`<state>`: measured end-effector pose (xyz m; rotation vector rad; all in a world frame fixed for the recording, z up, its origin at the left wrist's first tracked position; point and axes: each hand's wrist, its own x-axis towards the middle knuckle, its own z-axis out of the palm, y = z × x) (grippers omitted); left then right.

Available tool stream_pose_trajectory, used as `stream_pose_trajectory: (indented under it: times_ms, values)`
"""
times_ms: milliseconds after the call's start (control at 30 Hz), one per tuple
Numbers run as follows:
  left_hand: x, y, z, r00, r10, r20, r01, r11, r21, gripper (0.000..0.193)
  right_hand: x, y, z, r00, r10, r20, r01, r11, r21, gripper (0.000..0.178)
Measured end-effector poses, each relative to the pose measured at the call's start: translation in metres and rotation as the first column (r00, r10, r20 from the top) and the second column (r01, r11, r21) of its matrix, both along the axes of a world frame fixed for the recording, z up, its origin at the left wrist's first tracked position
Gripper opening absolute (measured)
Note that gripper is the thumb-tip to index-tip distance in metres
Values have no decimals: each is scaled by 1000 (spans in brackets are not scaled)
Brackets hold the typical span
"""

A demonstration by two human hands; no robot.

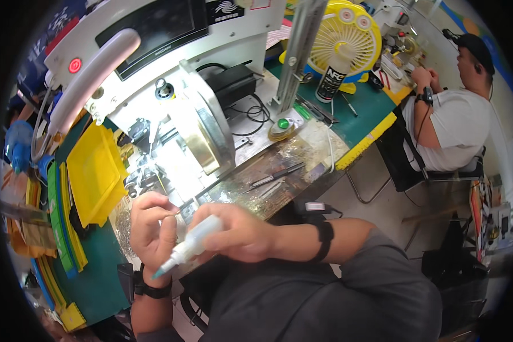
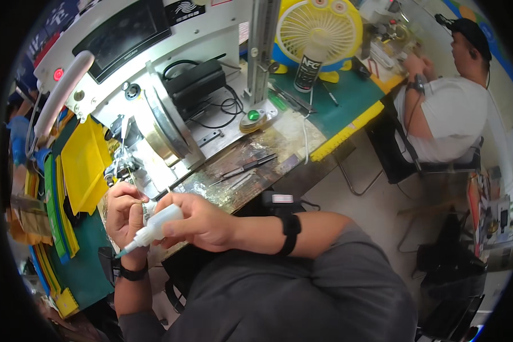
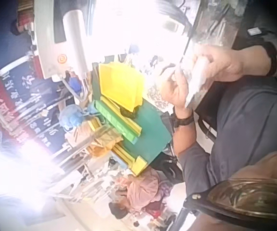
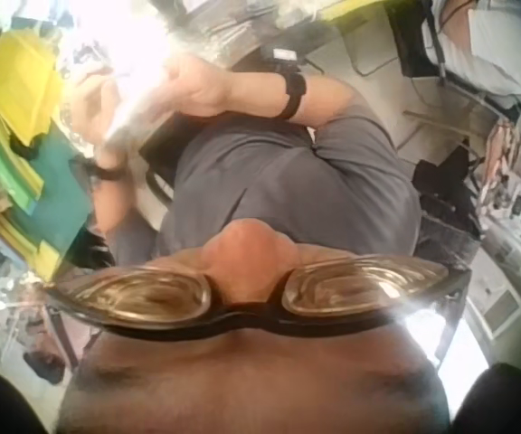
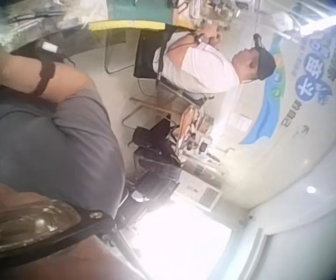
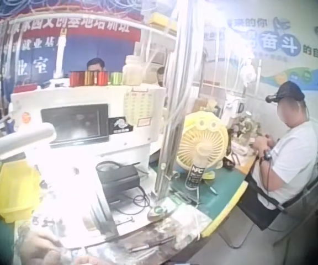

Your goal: Manually glue and assemble small metal pins into electronic components using a needle-tip applicator and tweezers.

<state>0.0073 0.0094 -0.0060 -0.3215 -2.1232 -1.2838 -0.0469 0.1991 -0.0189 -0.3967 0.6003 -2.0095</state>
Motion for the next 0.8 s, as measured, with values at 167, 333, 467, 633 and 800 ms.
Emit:
stream_pose_trajectory:
  times_ms: [167,333,467,633,800]
  values:
    - [-4,12,-8,958,-252,139,136,823,552,8,17,-35,-28,980,41,193,-55,996,69,36]
    - [1,1,-7,924,-259,281,57,820,570,9,12,-11,-3,983,181,16,-175,920,351,38]
    - [-1,1,-11,929,-173,328,-15,866,501,10,-37,61,25,703,127,-700,316,826,467,22]
    - [1,3,-9,925,-104,366,-70,898,433,10,-178,163,2,67,253,-965,987,125,101,15]
    - [0,1,-18,927,-49,373,-94,930,356,10,-215,198,-6,79,591,-803,997,-67,48,23]
